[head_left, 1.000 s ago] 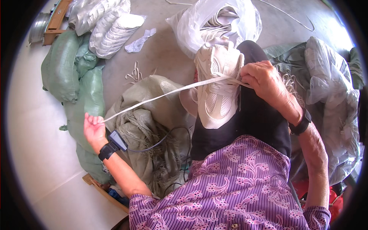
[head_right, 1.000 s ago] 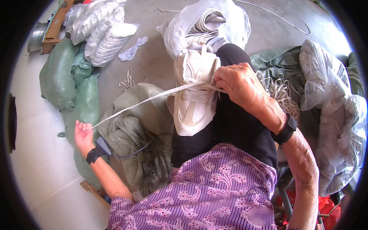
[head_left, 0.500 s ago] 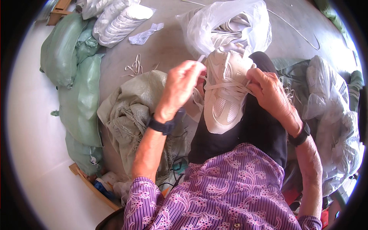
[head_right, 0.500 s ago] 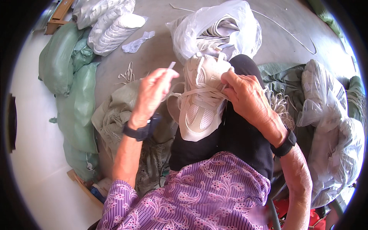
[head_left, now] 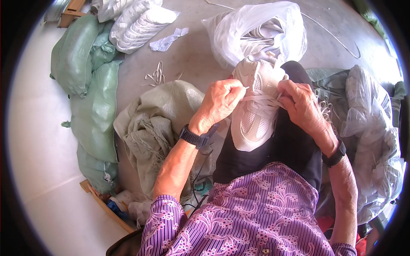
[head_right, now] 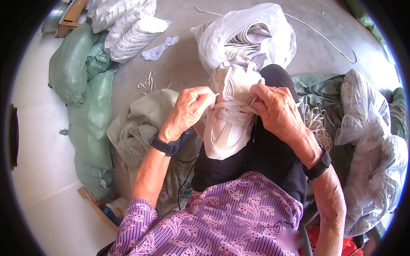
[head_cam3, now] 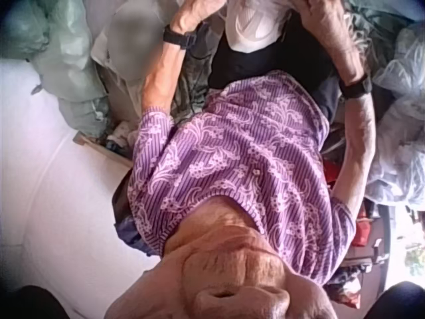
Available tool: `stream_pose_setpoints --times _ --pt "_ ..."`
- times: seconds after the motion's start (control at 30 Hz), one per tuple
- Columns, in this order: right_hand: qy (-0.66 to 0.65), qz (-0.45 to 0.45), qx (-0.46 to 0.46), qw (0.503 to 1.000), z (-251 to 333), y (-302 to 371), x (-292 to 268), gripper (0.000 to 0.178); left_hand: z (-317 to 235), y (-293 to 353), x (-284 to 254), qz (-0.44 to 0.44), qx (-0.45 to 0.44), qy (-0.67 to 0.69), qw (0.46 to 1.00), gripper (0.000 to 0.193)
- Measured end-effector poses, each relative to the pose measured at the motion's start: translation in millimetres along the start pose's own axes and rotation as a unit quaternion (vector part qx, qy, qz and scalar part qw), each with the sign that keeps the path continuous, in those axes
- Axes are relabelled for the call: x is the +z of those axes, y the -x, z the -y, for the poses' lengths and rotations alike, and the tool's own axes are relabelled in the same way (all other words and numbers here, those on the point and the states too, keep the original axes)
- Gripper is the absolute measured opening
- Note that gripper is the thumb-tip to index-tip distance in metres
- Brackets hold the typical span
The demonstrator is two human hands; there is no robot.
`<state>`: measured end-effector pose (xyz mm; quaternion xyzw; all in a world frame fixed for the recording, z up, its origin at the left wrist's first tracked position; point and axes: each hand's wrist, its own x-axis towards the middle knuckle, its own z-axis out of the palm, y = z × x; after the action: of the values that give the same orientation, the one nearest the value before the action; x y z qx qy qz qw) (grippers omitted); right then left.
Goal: Insert and thread laces through the eyelets of a shoe.
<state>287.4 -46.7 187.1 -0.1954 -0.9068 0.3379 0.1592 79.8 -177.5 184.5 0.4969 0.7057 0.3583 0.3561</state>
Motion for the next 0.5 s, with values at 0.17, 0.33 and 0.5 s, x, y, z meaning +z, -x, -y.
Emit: stream_pose_setpoints --times 0.17,0.33,0.5 --pt "0.005 -0.003 0.002 1.000 -0.6 0.0 1.7 0.017 -13.1 -11.7 1.5 -0.033 0.116 -0.147 0.982 0.023" --pt "0.002 0.015 0.010 1.000 -2.0 -1.1 1.0 0.016 -20.8 -21.0 14.0 -0.100 0.113 -0.193 0.970 0.019" --pt "-0.008 0.025 0.015 1.000 4.0 -4.9 -4.5 0.013 -20.6 -16.7 17.6 -0.089 0.080 -0.181 0.976 0.026"
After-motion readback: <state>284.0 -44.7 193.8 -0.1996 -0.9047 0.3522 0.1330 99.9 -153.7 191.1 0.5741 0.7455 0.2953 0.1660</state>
